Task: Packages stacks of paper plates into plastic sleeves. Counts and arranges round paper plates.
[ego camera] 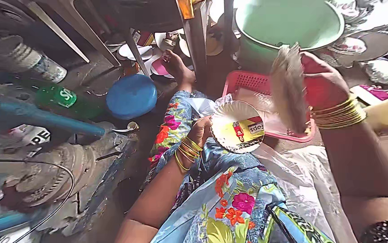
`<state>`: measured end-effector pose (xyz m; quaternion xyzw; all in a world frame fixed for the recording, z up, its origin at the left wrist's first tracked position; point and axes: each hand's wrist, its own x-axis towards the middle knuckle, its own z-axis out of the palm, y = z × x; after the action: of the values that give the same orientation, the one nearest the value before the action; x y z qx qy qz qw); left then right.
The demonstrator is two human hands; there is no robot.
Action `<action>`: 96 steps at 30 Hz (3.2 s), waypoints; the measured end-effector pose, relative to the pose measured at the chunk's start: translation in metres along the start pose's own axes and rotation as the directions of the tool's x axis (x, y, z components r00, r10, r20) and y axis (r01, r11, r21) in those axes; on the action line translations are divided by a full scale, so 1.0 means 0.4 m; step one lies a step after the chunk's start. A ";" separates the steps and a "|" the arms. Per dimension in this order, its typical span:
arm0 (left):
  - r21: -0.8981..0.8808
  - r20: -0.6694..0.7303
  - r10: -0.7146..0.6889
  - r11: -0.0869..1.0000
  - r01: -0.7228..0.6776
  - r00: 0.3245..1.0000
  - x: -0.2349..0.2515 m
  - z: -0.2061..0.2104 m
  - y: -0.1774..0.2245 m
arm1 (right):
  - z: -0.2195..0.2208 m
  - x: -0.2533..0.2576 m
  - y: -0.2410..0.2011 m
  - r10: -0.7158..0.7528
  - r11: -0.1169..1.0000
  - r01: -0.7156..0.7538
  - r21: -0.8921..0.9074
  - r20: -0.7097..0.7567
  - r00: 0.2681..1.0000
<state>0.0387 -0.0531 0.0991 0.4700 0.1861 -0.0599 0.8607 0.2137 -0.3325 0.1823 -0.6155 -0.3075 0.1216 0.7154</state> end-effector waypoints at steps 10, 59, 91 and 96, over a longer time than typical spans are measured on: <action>0.054 -0.043 0.048 0.998 -0.046 0.998 -0.007 0.029 0.012 | 0.135 -0.059 0.071 0.322 0.899 -0.361 -0.247 -0.184 0.929; 0.214 -0.394 0.439 0.898 -0.384 0.807 -0.052 0.092 0.037 | 0.331 -0.098 0.103 0.017 0.882 -0.130 -0.453 -0.245 0.969; 0.687 0.079 0.665 0.504 -0.524 0.743 -0.072 -0.110 -0.096 | 0.403 -0.160 0.267 -0.299 0.598 0.203 -0.776 0.019 0.954; 0.654 -0.012 0.694 0.550 -0.519 0.720 -0.036 -0.143 -0.116 | 0.346 -0.113 0.232 0.217 0.715 -0.044 -0.698 0.161 0.963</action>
<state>-0.0025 -0.0321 0.0398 0.7586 0.0958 0.2523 0.5931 0.1158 -0.2263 0.0880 -0.8384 -0.3671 0.1203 0.3845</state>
